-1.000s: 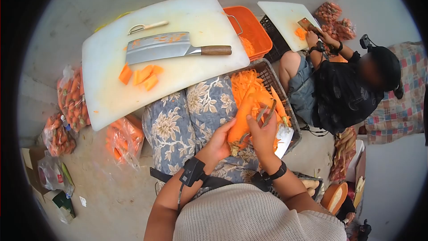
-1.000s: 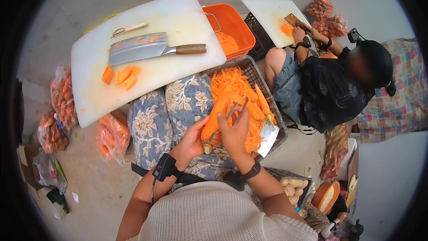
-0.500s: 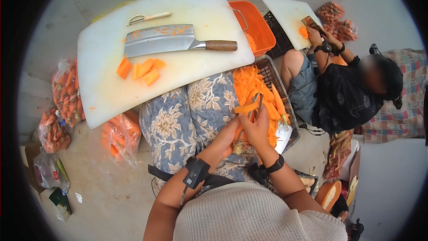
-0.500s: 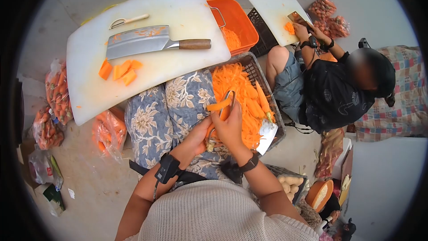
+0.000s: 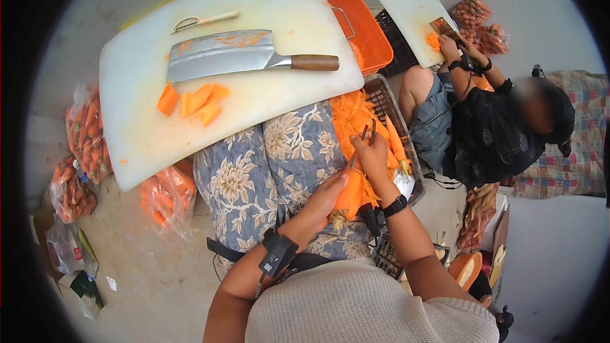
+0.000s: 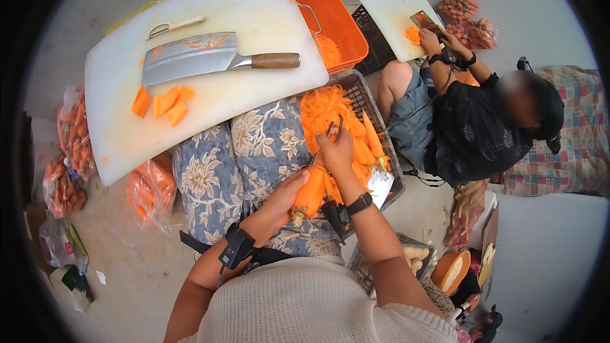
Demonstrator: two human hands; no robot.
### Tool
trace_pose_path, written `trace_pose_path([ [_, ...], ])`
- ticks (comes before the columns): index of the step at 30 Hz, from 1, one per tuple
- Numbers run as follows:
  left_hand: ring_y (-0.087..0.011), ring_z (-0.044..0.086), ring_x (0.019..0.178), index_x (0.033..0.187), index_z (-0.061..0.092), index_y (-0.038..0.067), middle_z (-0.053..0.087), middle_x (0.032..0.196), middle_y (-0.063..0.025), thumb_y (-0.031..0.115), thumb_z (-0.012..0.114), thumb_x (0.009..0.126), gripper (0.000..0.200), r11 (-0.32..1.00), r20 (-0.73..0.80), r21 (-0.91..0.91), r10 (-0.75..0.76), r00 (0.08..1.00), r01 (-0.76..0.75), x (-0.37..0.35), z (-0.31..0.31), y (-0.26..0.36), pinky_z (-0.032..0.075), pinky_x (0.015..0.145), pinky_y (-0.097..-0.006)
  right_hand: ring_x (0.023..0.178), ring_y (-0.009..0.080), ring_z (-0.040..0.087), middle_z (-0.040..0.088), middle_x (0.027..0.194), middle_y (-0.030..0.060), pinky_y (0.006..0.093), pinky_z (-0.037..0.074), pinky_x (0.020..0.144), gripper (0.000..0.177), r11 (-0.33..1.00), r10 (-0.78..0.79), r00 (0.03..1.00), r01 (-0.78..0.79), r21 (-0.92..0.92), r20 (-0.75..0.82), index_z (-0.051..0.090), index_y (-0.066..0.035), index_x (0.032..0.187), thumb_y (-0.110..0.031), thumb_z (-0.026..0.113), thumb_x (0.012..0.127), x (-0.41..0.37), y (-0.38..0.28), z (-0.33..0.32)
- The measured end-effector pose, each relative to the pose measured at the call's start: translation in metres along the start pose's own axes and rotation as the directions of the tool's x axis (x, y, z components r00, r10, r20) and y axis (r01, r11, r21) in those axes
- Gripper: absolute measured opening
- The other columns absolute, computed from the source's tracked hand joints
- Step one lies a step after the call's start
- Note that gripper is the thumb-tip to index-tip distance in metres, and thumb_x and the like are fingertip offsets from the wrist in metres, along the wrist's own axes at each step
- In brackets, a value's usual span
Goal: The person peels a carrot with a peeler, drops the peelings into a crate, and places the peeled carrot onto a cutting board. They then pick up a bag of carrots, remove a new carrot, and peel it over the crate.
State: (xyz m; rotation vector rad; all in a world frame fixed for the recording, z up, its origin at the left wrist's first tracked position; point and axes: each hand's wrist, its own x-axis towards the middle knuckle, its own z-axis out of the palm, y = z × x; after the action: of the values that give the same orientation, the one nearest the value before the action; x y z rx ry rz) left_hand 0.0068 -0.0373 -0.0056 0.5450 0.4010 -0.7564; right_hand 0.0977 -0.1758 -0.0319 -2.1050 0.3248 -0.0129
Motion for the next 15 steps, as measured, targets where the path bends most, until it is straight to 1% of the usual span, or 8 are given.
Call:
trace_pose_path([
  [1,-0.0227,0.061,0.080,0.124,0.041,0.007,0.058,0.097,-0.0125,0.038,0.042,0.093,0.044,1.000,-0.001,-0.010,-0.011,1.000,0.011,0.000,-0.002,-0.001,0.054,0.055,-0.0353,0.072,0.0221,0.054,0.055,0.081,0.0123,0.0322,0.043,0.067,0.035,1.000,0.006,1.000,-0.006,-0.002,0.009,0.054,0.005,0.084,-0.021,0.070,0.069,0.003,0.004,0.001],
  [4,-0.0232,0.061,0.081,0.124,0.041,0.006,0.058,0.096,-0.0136,0.038,0.042,0.093,0.045,0.998,0.005,-0.050,-0.037,0.999,0.037,0.003,-0.005,0.002,0.053,0.057,-0.0358,0.066,0.0177,0.054,0.057,0.077,0.0108,0.0295,0.043,0.059,0.035,0.997,0.009,1.000,-0.010,0.072,0.019,0.053,0.006,0.084,-0.021,0.070,0.070,0.007,0.004,0.005],
  [8,-0.0239,0.061,0.082,0.124,0.040,0.005,0.058,0.098,-0.0143,0.037,0.043,0.092,0.045,0.998,0.003,-0.036,-0.051,0.999,0.051,0.005,-0.003,0.000,0.053,0.059,-0.0361,0.066,0.0160,0.054,0.057,0.078,0.0097,0.0290,0.043,0.058,0.034,0.984,0.072,0.995,-0.083,0.157,0.073,0.053,0.006,0.086,-0.020,0.070,0.071,0.007,0.001,0.002],
  [10,-0.0236,0.061,0.084,0.124,0.040,0.005,0.057,0.099,-0.0146,0.035,0.044,0.092,0.043,0.998,-0.021,-0.017,-0.060,0.998,0.060,0.002,-0.001,0.003,0.053,0.061,-0.0363,0.064,0.0136,0.052,0.055,0.078,0.0077,0.0271,0.042,0.056,0.030,0.984,0.006,0.996,0.010,0.177,-0.092,0.052,0.004,0.084,-0.018,0.069,0.072,0.022,0.027,0.003],
  [11,-0.0236,0.061,0.084,0.124,0.040,0.005,0.057,0.099,-0.0146,0.035,0.044,0.092,0.043,0.998,-0.021,-0.011,-0.058,0.998,0.058,0.003,-0.003,0.001,0.053,0.061,-0.0363,0.064,0.0136,0.052,0.055,0.078,0.0077,0.0271,0.042,0.056,0.030,0.983,0.005,0.995,0.012,0.182,-0.095,0.052,0.004,0.084,-0.018,0.069,0.072,0.030,0.036,-0.002],
  [13,-0.0242,0.061,0.082,0.124,0.040,0.005,0.057,0.099,-0.0149,0.034,0.044,0.093,0.043,0.998,0.000,-0.029,-0.048,0.999,0.048,0.005,-0.007,-0.002,0.053,0.062,-0.0360,0.063,0.0121,0.050,0.054,0.078,0.0069,0.0259,0.041,0.055,0.027,0.966,0.123,0.992,-0.126,0.225,0.029,0.050,0.001,0.081,-0.017,0.069,0.073,0.042,0.039,-0.011],
  [14,-0.0242,0.061,0.082,0.124,0.040,0.005,0.057,0.099,-0.0149,0.034,0.044,0.093,0.043,0.999,-0.003,-0.029,-0.043,0.999,0.043,0.006,-0.008,-0.004,0.053,0.062,-0.0360,0.061,0.0107,0.049,0.052,0.073,0.0050,0.0259,0.041,0.055,0.027,0.966,0.129,0.992,-0.123,0.226,-0.011,0.047,-0.001,0.078,-0.017,0.069,0.074,0.042,0.043,-0.009],
  [15,-0.0244,0.062,0.082,0.124,0.040,0.005,0.057,0.099,-0.0150,0.033,0.044,0.093,0.042,0.999,0.001,-0.036,-0.038,0.999,0.038,0.005,-0.008,-0.004,0.053,0.061,-0.0362,0.061,0.0107,0.049,0.052,0.073,0.0050,0.0259,0.041,0.055,0.027,0.966,0.127,0.992,-0.123,0.227,-0.003,0.047,-0.001,0.078,-0.017,0.069,0.074,0.042,0.039,-0.007],
])
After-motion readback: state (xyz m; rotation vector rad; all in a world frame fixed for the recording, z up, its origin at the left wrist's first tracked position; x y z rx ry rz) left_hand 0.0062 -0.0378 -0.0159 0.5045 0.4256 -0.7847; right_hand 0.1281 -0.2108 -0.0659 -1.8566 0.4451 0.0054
